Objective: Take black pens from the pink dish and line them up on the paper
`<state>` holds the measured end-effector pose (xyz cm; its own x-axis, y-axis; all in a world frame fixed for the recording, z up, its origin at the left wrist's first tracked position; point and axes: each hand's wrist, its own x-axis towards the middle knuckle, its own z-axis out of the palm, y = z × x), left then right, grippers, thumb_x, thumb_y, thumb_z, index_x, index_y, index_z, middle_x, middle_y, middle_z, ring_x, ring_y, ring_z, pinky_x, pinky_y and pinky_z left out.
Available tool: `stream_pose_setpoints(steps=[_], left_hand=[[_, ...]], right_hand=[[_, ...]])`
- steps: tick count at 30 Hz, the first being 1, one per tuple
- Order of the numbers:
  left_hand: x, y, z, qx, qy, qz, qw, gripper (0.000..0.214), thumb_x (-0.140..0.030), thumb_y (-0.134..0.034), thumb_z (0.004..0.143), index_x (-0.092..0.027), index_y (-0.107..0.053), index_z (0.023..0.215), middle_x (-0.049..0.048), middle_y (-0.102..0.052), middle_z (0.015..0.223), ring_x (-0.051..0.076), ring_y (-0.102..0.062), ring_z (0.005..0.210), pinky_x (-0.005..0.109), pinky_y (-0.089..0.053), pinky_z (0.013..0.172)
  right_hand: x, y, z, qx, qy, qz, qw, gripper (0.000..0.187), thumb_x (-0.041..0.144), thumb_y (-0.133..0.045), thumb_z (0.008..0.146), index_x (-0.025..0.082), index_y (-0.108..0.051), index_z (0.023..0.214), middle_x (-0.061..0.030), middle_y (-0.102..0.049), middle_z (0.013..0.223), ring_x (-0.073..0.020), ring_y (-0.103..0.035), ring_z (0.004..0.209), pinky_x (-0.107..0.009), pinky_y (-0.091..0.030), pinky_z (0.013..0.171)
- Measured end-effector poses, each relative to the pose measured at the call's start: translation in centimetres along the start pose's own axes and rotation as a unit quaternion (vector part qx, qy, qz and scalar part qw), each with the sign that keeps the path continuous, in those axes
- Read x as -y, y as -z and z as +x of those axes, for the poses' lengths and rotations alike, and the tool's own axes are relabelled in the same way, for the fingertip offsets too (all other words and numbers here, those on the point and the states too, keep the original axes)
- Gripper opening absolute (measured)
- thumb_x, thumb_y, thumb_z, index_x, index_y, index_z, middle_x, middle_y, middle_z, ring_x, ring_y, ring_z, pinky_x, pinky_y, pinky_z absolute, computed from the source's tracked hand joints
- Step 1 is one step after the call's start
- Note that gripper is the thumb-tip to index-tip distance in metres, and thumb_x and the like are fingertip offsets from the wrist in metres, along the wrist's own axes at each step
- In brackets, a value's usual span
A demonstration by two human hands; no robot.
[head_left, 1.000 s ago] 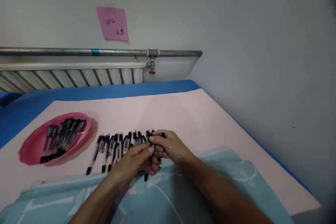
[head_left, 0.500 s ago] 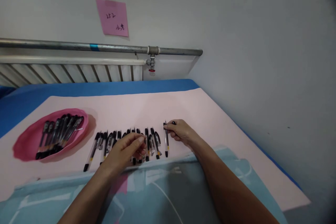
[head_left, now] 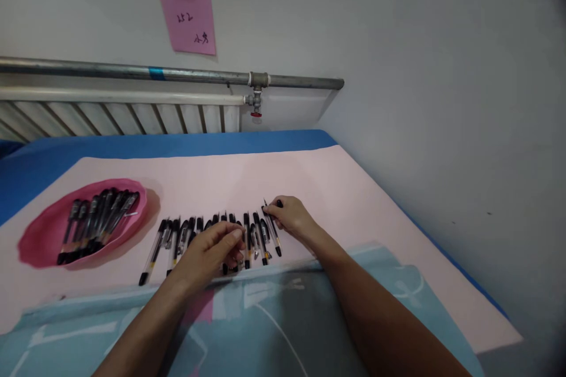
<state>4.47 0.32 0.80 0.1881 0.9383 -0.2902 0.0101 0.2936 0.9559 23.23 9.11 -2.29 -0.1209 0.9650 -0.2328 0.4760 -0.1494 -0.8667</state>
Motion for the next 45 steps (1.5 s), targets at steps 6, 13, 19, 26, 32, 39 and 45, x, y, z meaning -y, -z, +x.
stream_pose_setpoints(steps=[6, 13, 19, 26, 32, 39, 45], left_hand=[[0.1, 0.1, 0.0, 0.002, -0.002, 0.016, 1.0, 0.025, -0.04, -0.055, 0.076, -0.017, -0.06, 0.088, 0.0032, -0.059, 0.073, 0.014, -0.056, 0.064, 0.026, -0.045, 0.056], [0.0, 0.0, -0.1, 0.0, 0.001, 0.042, 0.999, 0.027, -0.042, -0.054, 0.076, -0.018, -0.06, 0.088, 0.0024, -0.059, 0.073, 0.014, -0.055, 0.063, 0.025, -0.043, 0.056], [-0.1, -0.1, -0.2, 0.002, 0.005, 0.084, 0.996, 0.027, -0.041, -0.052, 0.077, -0.017, -0.059, 0.09, 0.0026, -0.06, 0.073, 0.013, -0.054, 0.062, 0.025, -0.043, 0.057], [0.0, 0.3, -0.2, 0.012, -0.007, 0.152, 0.988, 0.03, -0.043, -0.048, 0.077, -0.018, -0.058, 0.091, 0.0008, -0.058, 0.069, 0.014, -0.053, 0.062, 0.027, -0.043, 0.057], [0.9, 0.7, 0.2, 0.033, -0.034, 0.214, 0.976, 0.031, -0.045, -0.043, 0.081, -0.019, -0.057, 0.092, 0.0002, -0.057, 0.068, 0.013, -0.051, 0.06, 0.026, -0.042, 0.055], [0.9, 0.9, 0.3, 0.038, -0.049, 0.257, 0.964, 0.031, -0.043, -0.04, 0.082, -0.018, -0.057, 0.09, 0.0012, -0.059, 0.069, 0.014, -0.051, 0.06, 0.025, -0.042, 0.055], [1.1, 1.0, 0.3, 0.038, -0.067, 0.307, 0.949, 0.028, -0.041, -0.039, 0.082, -0.02, -0.058, 0.087, -0.0001, -0.059, 0.069, 0.015, -0.054, 0.063, 0.026, -0.042, 0.057]], right_hand=[[0.5, 0.0, -0.3, -0.018, 0.019, -0.073, 0.997, 0.022, 0.024, -0.057, 0.07, 0.018, -0.049, 0.05, 0.0047, -0.045, 0.033, -0.0087, -0.044, 0.034, -0.021, -0.031, 0.042], [0.6, 0.0, -0.4, -0.031, 0.031, -0.136, 0.99, 0.023, 0.027, -0.054, 0.074, 0.018, -0.051, 0.053, 0.0039, -0.045, 0.034, -0.0092, -0.046, 0.035, -0.021, -0.033, 0.045], [0.6, 0.0, -0.8, -0.028, 0.035, -0.157, 0.987, 0.021, 0.024, -0.051, 0.076, 0.017, -0.051, 0.056, 0.0031, -0.048, 0.039, -0.0088, -0.046, 0.036, -0.02, -0.033, 0.044], [0.5, 2.6, -4.4, 0.034, 0.033, -0.215, 0.975, 0.013, 0.022, -0.052, 0.072, 0.017, -0.056, 0.061, 0.0026, -0.052, 0.048, -0.0078, -0.045, 0.043, -0.02, -0.029, 0.046], [0.8, 3.4, -6.3, 0.164, 0.007, -0.255, 0.953, 0.014, 0.027, -0.053, 0.069, 0.015, -0.06, 0.067, -0.0001, -0.057, 0.056, -0.0093, -0.046, 0.049, -0.021, -0.028, 0.044], [1.4, 3.7, -6.4, 0.141, 0.045, -0.308, 0.94, 0.02, 0.031, -0.051, 0.073, 0.015, -0.062, 0.071, -0.003, -0.061, 0.065, -0.0125, -0.051, 0.059, -0.022, -0.029, 0.05], [1.0, 2.5, -5.7, 0.02, 0.075, -0.316, 0.946, 0.023, 0.026, -0.05, 0.075, 0.013, -0.059, 0.092, -0.0087, -0.063, 0.085, -0.0158, -0.054, 0.072, -0.024, -0.033, 0.06]])
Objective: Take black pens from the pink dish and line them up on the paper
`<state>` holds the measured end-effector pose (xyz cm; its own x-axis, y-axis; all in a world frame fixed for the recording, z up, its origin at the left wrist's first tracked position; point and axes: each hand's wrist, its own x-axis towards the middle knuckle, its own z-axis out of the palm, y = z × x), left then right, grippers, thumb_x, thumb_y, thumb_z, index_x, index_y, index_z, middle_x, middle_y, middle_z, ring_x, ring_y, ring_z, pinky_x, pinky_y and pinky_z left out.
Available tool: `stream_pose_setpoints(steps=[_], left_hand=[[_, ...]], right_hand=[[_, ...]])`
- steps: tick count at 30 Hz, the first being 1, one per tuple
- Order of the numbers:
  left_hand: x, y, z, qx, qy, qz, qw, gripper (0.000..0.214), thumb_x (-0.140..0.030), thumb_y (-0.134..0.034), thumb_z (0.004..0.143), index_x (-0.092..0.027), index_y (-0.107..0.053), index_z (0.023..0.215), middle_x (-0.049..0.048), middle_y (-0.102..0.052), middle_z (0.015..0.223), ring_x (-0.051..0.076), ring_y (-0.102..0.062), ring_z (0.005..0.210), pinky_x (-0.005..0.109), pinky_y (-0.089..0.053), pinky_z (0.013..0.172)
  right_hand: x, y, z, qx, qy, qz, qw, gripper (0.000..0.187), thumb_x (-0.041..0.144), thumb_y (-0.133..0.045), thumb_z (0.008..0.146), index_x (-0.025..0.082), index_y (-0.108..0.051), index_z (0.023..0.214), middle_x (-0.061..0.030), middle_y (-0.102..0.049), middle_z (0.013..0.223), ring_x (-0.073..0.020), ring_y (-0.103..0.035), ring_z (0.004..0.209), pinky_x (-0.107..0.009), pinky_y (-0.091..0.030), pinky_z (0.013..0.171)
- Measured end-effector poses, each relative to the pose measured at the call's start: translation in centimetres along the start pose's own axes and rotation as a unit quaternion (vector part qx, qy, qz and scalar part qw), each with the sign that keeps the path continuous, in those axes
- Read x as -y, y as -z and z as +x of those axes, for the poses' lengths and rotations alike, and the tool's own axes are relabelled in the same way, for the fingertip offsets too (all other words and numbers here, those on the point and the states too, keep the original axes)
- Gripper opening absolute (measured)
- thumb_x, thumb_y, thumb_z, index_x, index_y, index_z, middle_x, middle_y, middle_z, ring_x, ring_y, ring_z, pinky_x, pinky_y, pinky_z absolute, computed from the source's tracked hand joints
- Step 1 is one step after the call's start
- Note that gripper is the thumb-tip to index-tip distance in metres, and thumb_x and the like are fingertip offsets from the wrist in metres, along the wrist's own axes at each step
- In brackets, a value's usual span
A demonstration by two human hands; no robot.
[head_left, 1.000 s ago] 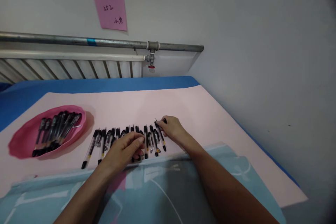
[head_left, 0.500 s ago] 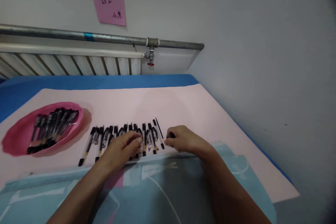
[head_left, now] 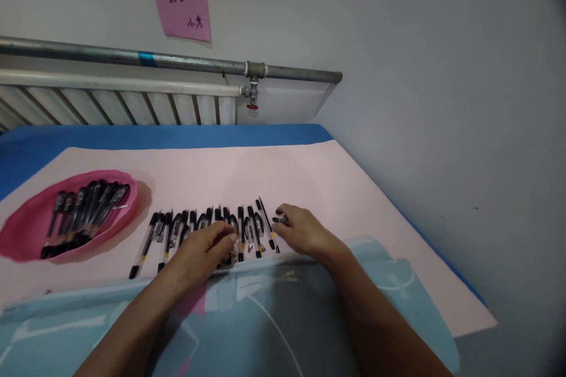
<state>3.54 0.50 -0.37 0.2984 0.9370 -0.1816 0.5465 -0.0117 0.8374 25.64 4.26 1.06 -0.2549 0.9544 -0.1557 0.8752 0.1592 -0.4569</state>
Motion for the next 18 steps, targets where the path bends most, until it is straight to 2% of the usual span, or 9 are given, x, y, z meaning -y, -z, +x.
stream_pose_setpoints(steps=[3, 9, 15, 18], left_hand=[[-0.1, 0.0, 0.0, 0.001, -0.003, 0.019, 1.0, 0.029, -0.04, -0.04, 0.082, -0.02, -0.059, 0.087, 0.0006, -0.061, 0.071, 0.015, -0.055, 0.064, 0.026, -0.042, 0.059], [-0.9, 0.2, 0.0, 0.018, 0.011, 0.061, 0.998, 0.028, -0.037, -0.038, 0.082, -0.019, -0.058, 0.087, 0.0021, -0.063, 0.077, 0.017, -0.056, 0.07, 0.027, -0.041, 0.063], [-1.2, 0.2, 0.0, 0.015, 0.011, 0.091, 0.996, 0.026, -0.036, -0.037, 0.082, -0.019, -0.057, 0.085, 0.0025, -0.063, 0.078, 0.018, -0.056, 0.073, 0.028, -0.04, 0.065], [-1.1, 0.2, 0.0, 0.013, 0.012, 0.091, 0.996, 0.025, -0.035, -0.037, 0.082, -0.019, -0.057, 0.086, 0.003, -0.064, 0.078, 0.018, -0.057, 0.073, 0.028, -0.04, 0.064]], right_hand=[[-0.1, -0.6, 0.1, -0.018, 0.033, -0.024, 0.999, 0.023, 0.023, -0.05, 0.075, 0.014, -0.058, 0.093, -0.0094, -0.062, 0.09, -0.0168, -0.053, 0.077, -0.024, -0.033, 0.063], [-0.5, -0.9, 0.3, 0.003, 0.025, -0.051, 0.998, 0.009, 0.019, -0.048, 0.074, 0.017, -0.057, 0.077, -0.003, -0.06, 0.07, -0.0122, -0.048, 0.06, -0.023, -0.027, 0.053], [-0.4, -1.3, 0.6, -0.039, 0.031, 0.0, 0.999, 0.012, 0.021, -0.045, 0.08, 0.018, -0.056, 0.079, -0.0021, -0.061, 0.067, -0.0121, -0.05, 0.058, -0.022, -0.03, 0.053], [-0.7, -1.7, 1.3, -0.094, 0.059, 0.018, 0.994, 0.018, 0.017, -0.04, 0.083, 0.017, -0.058, 0.086, -0.0047, -0.063, 0.077, -0.0139, -0.054, 0.068, -0.024, -0.037, 0.062]])
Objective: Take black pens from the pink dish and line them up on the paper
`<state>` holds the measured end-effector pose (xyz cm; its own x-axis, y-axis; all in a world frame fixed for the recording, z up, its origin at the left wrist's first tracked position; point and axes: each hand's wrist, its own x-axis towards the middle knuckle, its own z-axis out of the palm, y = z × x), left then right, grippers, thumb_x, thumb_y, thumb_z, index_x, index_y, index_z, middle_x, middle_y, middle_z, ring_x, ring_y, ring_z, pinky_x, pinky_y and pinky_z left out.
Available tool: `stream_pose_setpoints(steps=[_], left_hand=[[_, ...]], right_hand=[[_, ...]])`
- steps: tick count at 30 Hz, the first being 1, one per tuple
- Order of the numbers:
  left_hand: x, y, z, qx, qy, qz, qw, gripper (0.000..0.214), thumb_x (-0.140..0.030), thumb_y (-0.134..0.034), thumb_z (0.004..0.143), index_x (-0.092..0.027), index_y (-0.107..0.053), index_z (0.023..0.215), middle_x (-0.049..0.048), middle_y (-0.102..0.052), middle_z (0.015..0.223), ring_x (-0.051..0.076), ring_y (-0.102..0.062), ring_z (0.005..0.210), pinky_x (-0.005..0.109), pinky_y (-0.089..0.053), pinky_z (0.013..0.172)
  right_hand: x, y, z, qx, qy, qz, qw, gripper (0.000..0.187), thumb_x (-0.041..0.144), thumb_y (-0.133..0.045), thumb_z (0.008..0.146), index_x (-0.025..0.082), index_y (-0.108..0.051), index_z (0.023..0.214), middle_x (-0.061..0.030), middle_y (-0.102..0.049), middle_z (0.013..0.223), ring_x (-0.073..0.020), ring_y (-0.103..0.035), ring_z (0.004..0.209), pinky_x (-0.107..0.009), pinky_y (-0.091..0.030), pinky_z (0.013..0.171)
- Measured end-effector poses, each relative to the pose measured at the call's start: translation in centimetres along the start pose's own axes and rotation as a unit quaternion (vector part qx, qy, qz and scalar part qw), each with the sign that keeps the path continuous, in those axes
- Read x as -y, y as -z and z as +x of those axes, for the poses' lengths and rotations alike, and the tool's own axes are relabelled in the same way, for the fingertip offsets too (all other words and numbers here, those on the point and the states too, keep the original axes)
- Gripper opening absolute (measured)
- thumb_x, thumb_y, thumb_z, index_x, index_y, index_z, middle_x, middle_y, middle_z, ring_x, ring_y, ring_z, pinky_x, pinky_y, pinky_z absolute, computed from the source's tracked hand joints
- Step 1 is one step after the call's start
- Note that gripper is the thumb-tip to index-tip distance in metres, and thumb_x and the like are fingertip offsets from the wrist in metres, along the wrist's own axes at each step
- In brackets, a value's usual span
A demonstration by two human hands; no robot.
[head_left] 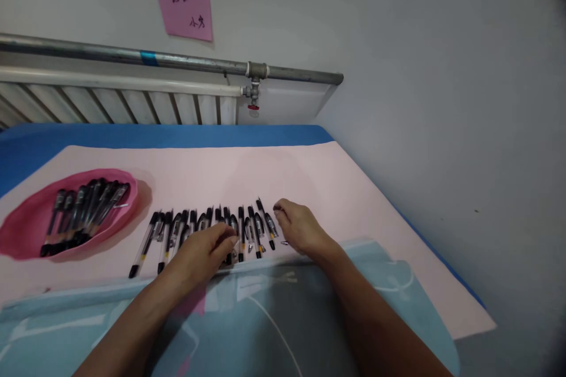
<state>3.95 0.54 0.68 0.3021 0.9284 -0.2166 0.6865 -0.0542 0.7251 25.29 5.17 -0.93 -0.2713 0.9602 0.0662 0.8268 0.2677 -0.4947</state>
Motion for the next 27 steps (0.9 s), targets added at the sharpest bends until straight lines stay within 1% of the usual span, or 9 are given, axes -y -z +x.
stream_pose_setpoints(steps=[2, 4, 6, 8, 12, 15, 21, 25, 27], left_hand=[[0.1, 0.0, 0.0, -0.002, -0.001, -0.002, 1.0, 0.026, -0.035, -0.037, 0.082, -0.019, -0.057, 0.086, 0.0031, -0.064, 0.079, 0.018, -0.057, 0.072, 0.028, -0.04, 0.064], [0.1, 0.0, 0.0, -0.009, -0.009, -0.005, 1.0, 0.026, -0.036, -0.037, 0.082, -0.019, -0.057, 0.087, 0.0027, -0.064, 0.077, 0.017, -0.057, 0.071, 0.028, -0.041, 0.063], [0.2, 0.1, 0.0, -0.02, -0.017, -0.012, 1.0, 0.028, -0.037, -0.037, 0.082, -0.019, -0.057, 0.088, 0.0025, -0.064, 0.077, 0.017, -0.057, 0.07, 0.028, -0.041, 0.063], [0.2, 0.1, -0.1, -0.027, -0.021, -0.023, 0.999, 0.029, -0.037, -0.037, 0.083, -0.019, -0.058, 0.09, 0.003, -0.064, 0.08, 0.018, -0.057, 0.072, 0.029, -0.042, 0.064], [0.2, 0.3, 0.0, -0.031, -0.016, -0.03, 0.999, 0.029, -0.037, -0.039, 0.082, -0.019, -0.059, 0.091, 0.0041, -0.065, 0.083, 0.019, -0.058, 0.075, 0.03, -0.043, 0.066], [0.3, 0.2, 0.0, -0.033, -0.02, -0.028, 0.999, 0.029, -0.037, -0.039, 0.081, -0.02, -0.06, 0.091, 0.0044, -0.066, 0.082, 0.02, -0.058, 0.075, 0.031, -0.043, 0.067], [0.7, 0.1, 0.0, -0.04, -0.019, -0.032, 0.998, 0.029, -0.038, -0.042, 0.079, -0.019, -0.061, 0.091, 0.0046, -0.067, 0.081, 0.02, -0.06, 0.073, 0.031, -0.043, 0.066], [0.9, 0.0, 0.1, -0.034, -0.015, -0.033, 0.999, 0.031, -0.039, -0.041, 0.08, -0.019, -0.061, 0.093, 0.0046, -0.067, 0.083, 0.02, -0.06, 0.074, 0.03, -0.044, 0.065], [0.9, 0.0, 0.2, -0.033, -0.015, -0.03, 0.999, 0.031, -0.04, -0.041, 0.08, -0.019, -0.06, 0.092, 0.0047, -0.066, 0.082, 0.02, -0.06, 0.074, 0.03, -0.044, 0.065]], right_hand=[[-0.5, -0.5, 0.6, -0.046, 0.037, 0.012, 0.998, 0.023, 0.012, -0.039, 0.083, 0.015, -0.059, 0.094, -0.0074, -0.062, 0.088, -0.0151, -0.055, 0.08, -0.025, -0.04, 0.073], [-1.0, -1.1, 1.4, -0.07, 0.076, 0.023, 0.994, 0.028, 0.008, -0.038, 0.082, 0.013, -0.057, 0.102, -0.0095, -0.059, 0.096, -0.0154, -0.053, 0.088, -0.026, -0.04, 0.08], [-1.2, -1.5, 2.1, -0.058, 0.106, 0.021, 0.992, 0.035, 0.004, -0.037, 0.081, 0.013, -0.055, 0.109, -0.0099, -0.056, 0.1, -0.0152, -0.052, 0.091, -0.026, -0.04, 0.081], [-1.1, -1.9, 2.7, -0.028, 0.119, 0.004, 0.992, 0.04, 0.003, -0.036, 0.08, 0.015, -0.053, 0.114, -0.0089, -0.055, 0.102, -0.015, -0.051, 0.092, -0.026, -0.04, 0.08], [-0.5, -1.9, 3.3, 0.029, 0.105, -0.055, 0.993, 0.039, 0.005, -0.037, 0.081, 0.018, -0.055, 0.114, -0.0075, -0.056, 0.099, -0.0152, -0.05, 0.09, -0.026, -0.038, 0.079], [-0.1, -1.8, 3.3, 0.05, 0.102, -0.085, 0.99, 0.036, 0.006, -0.037, 0.081, 0.016, -0.057, 0.108, -0.0082, -0.057, 0.095, -0.0162, -0.049, 0.09, -0.026, -0.036, 0.078], [0.2, -1.9, 3.3, 0.03, 0.085, -0.107, 0.99, 0.038, 0.006, -0.037, 0.079, 0.014, -0.052, 0.114, -0.0095, -0.057, 0.099, -0.0167, -0.05, 0.09, -0.025, -0.036, 0.078], [0.3, -1.9, 3.2, 0.042, 0.084, -0.118, 0.989, 0.031, 0.008, -0.037, 0.08, 0.015, -0.058, 0.103, -0.0083, -0.058, 0.093, -0.0164, -0.051, 0.087, -0.024, -0.036, 0.075], [0.4, -1.9, 3.2, 0.049, 0.083, -0.119, 0.988, 0.03, 0.009, -0.038, 0.08, 0.016, -0.058, 0.101, -0.0076, -0.058, 0.092, -0.0163, -0.051, 0.086, -0.024, -0.035, 0.075]])
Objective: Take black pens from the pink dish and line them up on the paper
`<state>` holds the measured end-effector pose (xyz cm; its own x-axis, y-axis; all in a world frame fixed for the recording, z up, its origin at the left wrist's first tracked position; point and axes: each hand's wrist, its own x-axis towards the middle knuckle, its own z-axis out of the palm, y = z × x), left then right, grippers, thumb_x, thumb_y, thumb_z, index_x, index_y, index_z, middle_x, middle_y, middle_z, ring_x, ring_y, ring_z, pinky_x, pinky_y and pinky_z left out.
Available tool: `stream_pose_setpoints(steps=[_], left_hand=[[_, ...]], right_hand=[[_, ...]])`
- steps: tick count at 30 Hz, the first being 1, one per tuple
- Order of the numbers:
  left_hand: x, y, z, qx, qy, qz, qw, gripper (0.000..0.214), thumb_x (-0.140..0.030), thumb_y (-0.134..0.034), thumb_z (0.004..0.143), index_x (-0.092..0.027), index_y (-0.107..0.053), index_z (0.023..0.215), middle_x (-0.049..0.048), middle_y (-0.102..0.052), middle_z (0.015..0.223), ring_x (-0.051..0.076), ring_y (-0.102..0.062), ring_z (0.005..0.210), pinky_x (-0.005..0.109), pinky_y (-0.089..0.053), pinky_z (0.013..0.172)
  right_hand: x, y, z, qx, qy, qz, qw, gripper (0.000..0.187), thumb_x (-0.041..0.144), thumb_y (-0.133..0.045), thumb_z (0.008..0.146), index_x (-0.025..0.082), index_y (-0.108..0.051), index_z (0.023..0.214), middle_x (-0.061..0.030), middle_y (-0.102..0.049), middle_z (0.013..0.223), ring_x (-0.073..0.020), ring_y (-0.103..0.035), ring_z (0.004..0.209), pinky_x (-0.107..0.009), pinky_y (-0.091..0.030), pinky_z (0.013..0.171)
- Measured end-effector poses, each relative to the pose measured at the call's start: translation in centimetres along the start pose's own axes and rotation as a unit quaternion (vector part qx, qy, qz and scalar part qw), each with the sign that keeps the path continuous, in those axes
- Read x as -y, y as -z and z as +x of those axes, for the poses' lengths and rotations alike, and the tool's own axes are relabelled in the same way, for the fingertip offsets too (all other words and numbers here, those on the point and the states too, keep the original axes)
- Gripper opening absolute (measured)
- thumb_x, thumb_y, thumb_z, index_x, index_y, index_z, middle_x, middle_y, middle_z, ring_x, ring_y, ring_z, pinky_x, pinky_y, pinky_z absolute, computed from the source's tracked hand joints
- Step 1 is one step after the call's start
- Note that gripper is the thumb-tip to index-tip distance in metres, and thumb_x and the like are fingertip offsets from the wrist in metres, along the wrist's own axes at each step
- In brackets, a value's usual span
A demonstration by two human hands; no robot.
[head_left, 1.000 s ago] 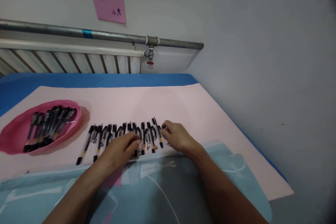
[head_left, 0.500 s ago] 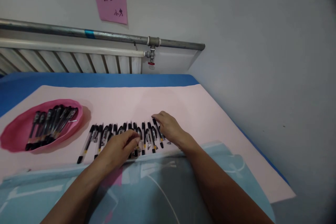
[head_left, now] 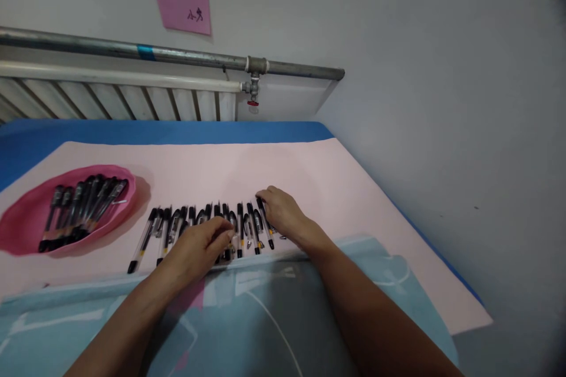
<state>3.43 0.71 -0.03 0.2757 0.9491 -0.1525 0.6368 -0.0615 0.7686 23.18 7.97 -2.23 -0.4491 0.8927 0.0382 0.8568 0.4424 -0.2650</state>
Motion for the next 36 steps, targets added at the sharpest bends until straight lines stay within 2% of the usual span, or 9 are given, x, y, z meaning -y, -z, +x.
stream_pose_setpoints(steps=[5, 12, 19, 22, 31, 36], left_hand=[[-0.4, 0.2, -0.1, 0.001, -0.003, 0.021, 1.0, 0.03, -0.04, -0.04, 0.081, -0.019, -0.06, 0.091, 0.0046, -0.066, 0.083, 0.02, -0.059, 0.075, 0.03, -0.043, 0.065], [-0.6, 0.8, -0.3, -0.007, 0.018, 0.015, 1.0, 0.03, -0.04, -0.038, 0.081, -0.019, -0.058, 0.092, 0.0029, -0.064, 0.077, 0.019, -0.058, 0.071, 0.029, -0.043, 0.063], [-0.3, 1.7, -0.3, -0.051, 0.029, 0.006, 0.998, 0.031, -0.042, -0.04, 0.079, -0.02, -0.058, 0.092, 0.0001, -0.062, 0.072, 0.016, -0.055, 0.066, 0.026, -0.041, 0.06], [-0.3, 1.9, -0.4, -0.055, 0.031, 0.012, 0.998, 0.031, -0.042, -0.039, 0.08, -0.02, -0.058, 0.091, -0.0006, -0.061, 0.07, 0.016, -0.055, 0.065, 0.026, -0.041, 0.06], [0.3, 2.1, -0.3, -0.057, 0.033, 0.014, 0.998, 0.033, -0.044, -0.039, 0.079, -0.02, -0.058, 0.093, 0.0003, -0.062, 0.07, 0.016, -0.056, 0.064, 0.027, -0.041, 0.059], [1.1, 3.7, -0.3, -0.126, 0.058, -0.005, 0.99, 0.031, -0.041, -0.043, 0.078, -0.019, -0.059, 0.091, 0.0016, -0.064, 0.075, 0.018, -0.059, 0.07, 0.027, -0.044, 0.062]], right_hand=[[0.3, 0.4, -0.4, 0.013, -0.01, 0.011, 1.0, 0.03, 0.009, -0.038, 0.08, 0.017, -0.056, 0.103, -0.0078, -0.058, 0.094, -0.0162, -0.052, 0.085, -0.024, -0.035, 0.072], [-0.1, 1.4, -2.0, 0.019, -0.085, 0.013, 0.996, 0.031, 0.007, -0.038, 0.079, 0.013, -0.057, 0.103, -0.012, -0.063, 0.098, -0.0193, -0.056, 0.087, -0.026, -0.037, 0.073], [0.9, 2.0, -3.1, 0.034, -0.093, 0.03, 0.995, 0.03, 0.006, -0.038, 0.078, 0.013, -0.059, 0.098, -0.011, -0.065, 0.094, -0.0185, -0.058, 0.086, -0.025, -0.037, 0.072], [1.3, 2.1, -3.3, 0.042, -0.093, 0.036, 0.994, 0.027, 0.006, -0.038, 0.077, 0.013, -0.058, 0.093, -0.0106, -0.065, 0.09, -0.0183, -0.057, 0.083, -0.025, -0.037, 0.07], [1.2, 1.4, -3.3, 0.036, -0.097, 0.029, 0.994, 0.026, 0.008, -0.038, 0.077, 0.013, -0.057, 0.096, -0.0113, -0.064, 0.094, -0.0189, -0.057, 0.087, -0.025, -0.036, 0.073], [1.4, 1.9, -3.3, 0.051, -0.107, 0.044, 0.992, 0.029, 0.008, -0.038, 0.078, 0.011, -0.057, 0.099, -0.0129, -0.064, 0.097, -0.0204, -0.058, 0.09, -0.025, -0.037, 0.075]])
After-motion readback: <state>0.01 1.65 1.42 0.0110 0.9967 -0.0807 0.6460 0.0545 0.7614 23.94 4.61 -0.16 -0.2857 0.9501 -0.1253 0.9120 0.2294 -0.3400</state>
